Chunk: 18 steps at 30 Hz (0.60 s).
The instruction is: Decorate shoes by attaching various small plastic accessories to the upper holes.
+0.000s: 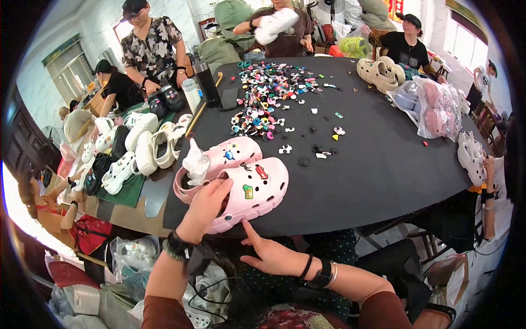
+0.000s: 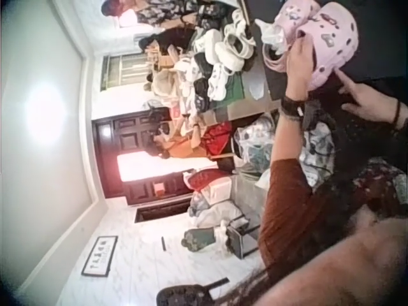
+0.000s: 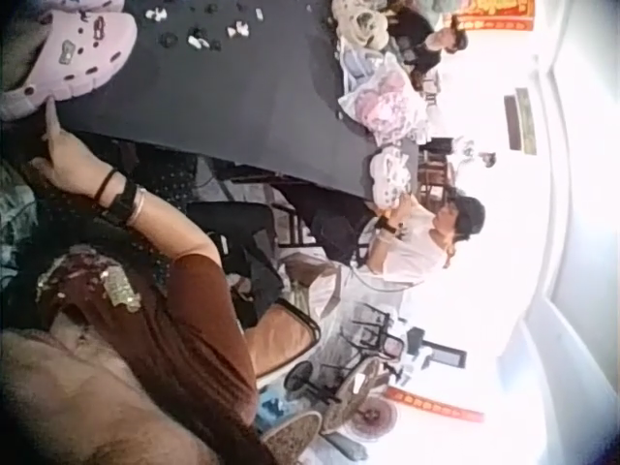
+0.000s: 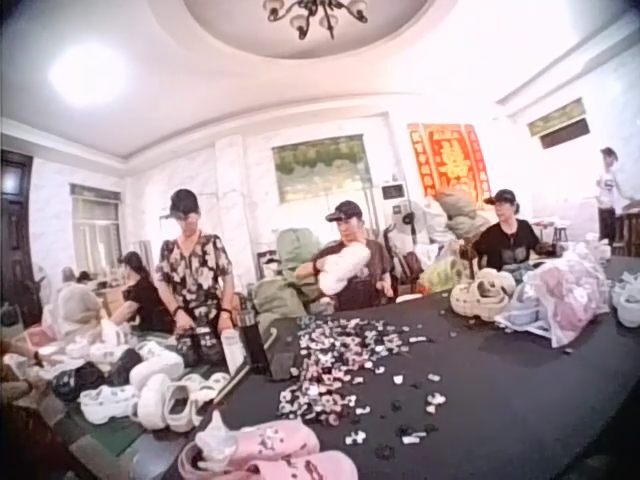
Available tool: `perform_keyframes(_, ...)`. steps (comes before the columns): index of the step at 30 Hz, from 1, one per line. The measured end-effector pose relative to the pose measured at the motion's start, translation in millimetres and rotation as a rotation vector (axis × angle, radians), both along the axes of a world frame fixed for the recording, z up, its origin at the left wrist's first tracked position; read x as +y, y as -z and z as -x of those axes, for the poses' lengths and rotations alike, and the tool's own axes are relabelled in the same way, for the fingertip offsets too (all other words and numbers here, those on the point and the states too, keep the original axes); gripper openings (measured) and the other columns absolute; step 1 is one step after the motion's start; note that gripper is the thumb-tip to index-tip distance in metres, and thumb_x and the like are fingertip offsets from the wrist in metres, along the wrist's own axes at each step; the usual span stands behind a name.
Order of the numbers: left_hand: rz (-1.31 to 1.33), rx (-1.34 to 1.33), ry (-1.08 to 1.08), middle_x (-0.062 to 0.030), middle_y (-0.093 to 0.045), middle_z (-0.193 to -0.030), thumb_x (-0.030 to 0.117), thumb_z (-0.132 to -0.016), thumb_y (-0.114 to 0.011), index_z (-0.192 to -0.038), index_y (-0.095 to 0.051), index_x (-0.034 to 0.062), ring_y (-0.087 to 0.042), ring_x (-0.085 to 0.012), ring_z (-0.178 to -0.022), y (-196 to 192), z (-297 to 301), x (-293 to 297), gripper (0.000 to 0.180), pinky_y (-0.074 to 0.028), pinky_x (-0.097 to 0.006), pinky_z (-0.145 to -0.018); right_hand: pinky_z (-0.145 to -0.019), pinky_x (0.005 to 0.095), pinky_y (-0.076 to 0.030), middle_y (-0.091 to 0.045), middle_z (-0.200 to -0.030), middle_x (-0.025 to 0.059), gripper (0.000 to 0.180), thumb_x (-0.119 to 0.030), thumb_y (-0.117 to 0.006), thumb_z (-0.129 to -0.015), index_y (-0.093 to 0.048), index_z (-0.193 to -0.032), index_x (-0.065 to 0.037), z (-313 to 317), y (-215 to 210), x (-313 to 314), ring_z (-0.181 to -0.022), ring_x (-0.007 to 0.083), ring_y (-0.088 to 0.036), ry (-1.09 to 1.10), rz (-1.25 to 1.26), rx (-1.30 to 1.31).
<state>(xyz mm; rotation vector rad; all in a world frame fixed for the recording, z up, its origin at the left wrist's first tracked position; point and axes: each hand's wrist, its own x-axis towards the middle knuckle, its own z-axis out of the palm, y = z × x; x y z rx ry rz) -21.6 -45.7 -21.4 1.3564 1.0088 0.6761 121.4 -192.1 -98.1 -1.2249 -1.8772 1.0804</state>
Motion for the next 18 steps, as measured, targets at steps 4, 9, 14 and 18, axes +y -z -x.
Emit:
perform_keyframes(4, -0.012, -0.290, 0.251, -0.0107, -0.067, -0.113, 0.020, -0.100, -0.054, -0.129, -0.053, -0.0051, -0.066, -0.0166, -0.098, 0.4, -19.6, 12.6, 0.039, -0.053, -0.030, -0.086, -0.090, 0.0417, -0.051, -0.062, -0.119, 0.0278, 0.092, -0.021, -0.067, -0.092, 0.000, -0.152, 0.000, -6.2, -3.3, -0.5, -0.105, 0.0397, -0.063, 0.001, 0.073, -0.007)
perform_keyframes(9, 0.344, -0.447, 0.178, -0.0113, -0.065, -0.121, 0.016, -0.099, -0.054, -0.130, -0.052, -0.0036, -0.066, -0.0199, -0.106, -2.4, -33.9, 7.1, 0.037, -0.054, -0.034, -0.091, -0.086, 0.0473, -0.052, -0.063, -0.109, 0.0286, 0.054, -0.018, -0.062, -0.093, -0.041, -0.136, 0.005, -19.0, -1.7, -1.1, -0.098, 0.0422, -0.064, -0.077, -0.202, -0.057)
perform_keyframes(14, 0.260, -0.389, 0.060, -0.0142, -0.065, -0.119, 0.013, -0.093, -0.062, -0.124, -0.055, -0.0062, -0.067, -0.0225, -0.103, -1.9, -32.1, -7.2, 0.037, -0.054, -0.035, -0.091, -0.080, 0.0459, -0.054, -0.067, -0.096, 0.0233, 0.031, -0.018, -0.062, -0.091, -0.060, -0.114, 0.003, -61.2, -29.9, -1.8, -0.089, 0.0400, -0.066, -0.037, -0.163, -0.092)
perform_keyframes(18, 0.244, -0.409, 0.049, -0.0162, -0.064, -0.118, 0.007, -0.095, -0.058, -0.126, -0.053, -0.0078, -0.067, -0.0246, -0.102, -3.0, -31.1, -11.7, 0.035, -0.056, -0.038, -0.090, -0.074, 0.0363, -0.055, -0.069, -0.095, 0.0162, 0.021, -0.013, -0.065, -0.090, -0.065, -0.108, -0.002, -112.1, -56.5, 0.5, -0.083, 0.0306, -0.068, 0.193, -0.247, -0.212)
